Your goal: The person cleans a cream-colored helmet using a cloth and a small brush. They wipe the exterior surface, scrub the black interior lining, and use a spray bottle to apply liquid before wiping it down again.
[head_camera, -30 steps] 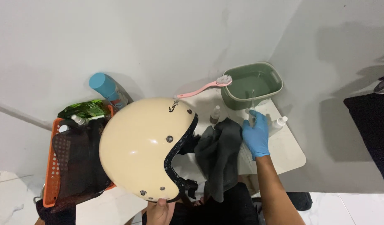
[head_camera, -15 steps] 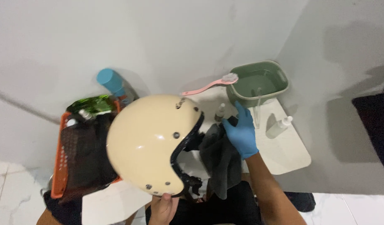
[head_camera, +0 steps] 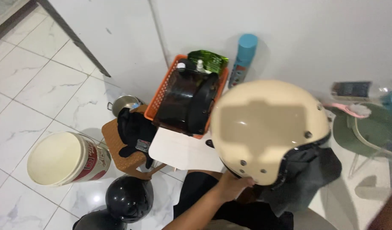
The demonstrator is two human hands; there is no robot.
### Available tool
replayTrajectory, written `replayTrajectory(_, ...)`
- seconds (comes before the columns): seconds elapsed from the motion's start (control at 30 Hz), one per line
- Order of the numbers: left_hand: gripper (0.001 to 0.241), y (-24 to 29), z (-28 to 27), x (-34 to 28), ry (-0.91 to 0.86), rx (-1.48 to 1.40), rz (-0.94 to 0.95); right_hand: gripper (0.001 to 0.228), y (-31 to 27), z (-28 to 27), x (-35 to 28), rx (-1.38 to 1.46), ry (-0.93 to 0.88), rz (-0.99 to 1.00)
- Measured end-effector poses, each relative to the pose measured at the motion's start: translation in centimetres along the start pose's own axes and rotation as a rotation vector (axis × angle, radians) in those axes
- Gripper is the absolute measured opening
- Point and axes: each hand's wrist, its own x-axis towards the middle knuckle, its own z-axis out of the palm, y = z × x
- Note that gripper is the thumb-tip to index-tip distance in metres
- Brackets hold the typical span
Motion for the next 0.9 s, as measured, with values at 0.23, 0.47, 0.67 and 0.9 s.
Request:
replayTrajectory(0.23, 0.039, 2.8, 2.6, 0.1, -0.049, -0.077, 0.009, 0.030, -39.3, 1.6, -11.6, -0.280, -0.338, -0.568)
replayTrajectory(0.47, 0.075, 6.1, 4.1, 0.7, -0.034, -0.084, -0.037, 0.019, -35.9, 19.2, -0.1, -0.666, -0.408, -0.803)
replayTrajectory(0.67, 0.091, 7.7, 4.5, 0.5, -0.103, -0.155, 0.046, 0.028, -34.2, 28.1, 3.6, -0.915, -0.557, -0.700)
replayTrajectory(0.9, 0.093, 6.4, 3.1, 0.8, -0.069, 0.022, 0.016, 0.031, -33.0, 31.8, 4.7, -1.004, -0.772, -0.687)
